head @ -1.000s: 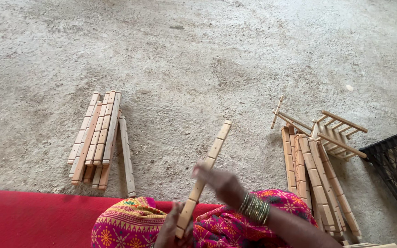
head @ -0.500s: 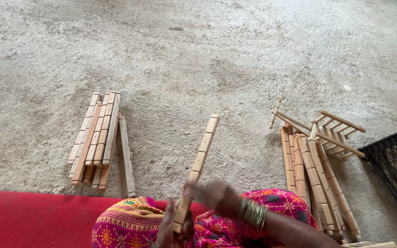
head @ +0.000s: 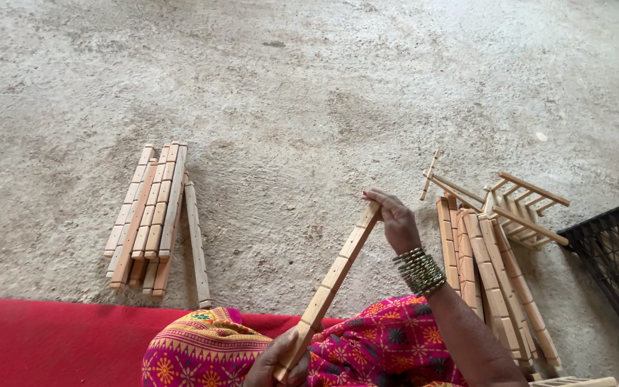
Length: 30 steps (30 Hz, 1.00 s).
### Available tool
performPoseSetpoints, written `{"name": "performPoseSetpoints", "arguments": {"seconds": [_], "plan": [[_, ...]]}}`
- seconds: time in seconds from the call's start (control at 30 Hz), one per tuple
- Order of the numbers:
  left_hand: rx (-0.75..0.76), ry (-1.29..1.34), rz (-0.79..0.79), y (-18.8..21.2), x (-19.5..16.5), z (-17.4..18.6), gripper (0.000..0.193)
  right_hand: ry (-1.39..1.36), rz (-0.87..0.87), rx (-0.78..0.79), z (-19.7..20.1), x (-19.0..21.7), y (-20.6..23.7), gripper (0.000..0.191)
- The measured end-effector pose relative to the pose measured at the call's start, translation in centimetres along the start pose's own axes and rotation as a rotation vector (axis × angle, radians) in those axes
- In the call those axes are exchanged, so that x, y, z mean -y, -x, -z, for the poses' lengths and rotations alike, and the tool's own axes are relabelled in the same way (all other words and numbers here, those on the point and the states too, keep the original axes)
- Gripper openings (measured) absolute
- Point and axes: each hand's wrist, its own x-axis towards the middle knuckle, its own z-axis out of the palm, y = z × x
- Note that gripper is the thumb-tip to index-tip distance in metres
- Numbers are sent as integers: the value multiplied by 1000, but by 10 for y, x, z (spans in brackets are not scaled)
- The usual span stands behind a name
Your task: The person sits on a mat on the floor and assembles wooden chair parts by hand, fitting rungs into a long wooden rail and pressing the joints together. They turn the rail over to work the other side and place finished rails with a stack of completed chair components.
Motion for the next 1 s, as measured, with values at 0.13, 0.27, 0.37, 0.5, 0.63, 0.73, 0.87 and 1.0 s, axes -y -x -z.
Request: {"name": "performPoseSetpoints", "arguments": {"seconds": [0.13,0.27,0.37,0.5,0.63,0.73,0.87,1.0], "plan": [[-132,-33,19,3,3,-2,55,-329,-169,10,-2,3,-3,41],[-296,-310,151,-9,6,11,53,-115,-34,-27,-7,11,1,36],[-285,-443,87,-22,10,27,53,-33,-1,-30,-10,19,8,36],[-315,-435,75,-20,11,32,58,-5,-114,-29,-16,26,8,35],[-327,-407,99,-13,-5,15,64,517,418,-37,-36,28,14,32],[-328,-320,63,-9,-16,-4,69,523,639,16,-63,37,42,28],[-338,-124,-57,-11,-30,-20,72,600,796,162,-93,68,105,23],[-607,57,-117,-12,-33,-23,68,458,946,464,-94,98,152,30]]}}
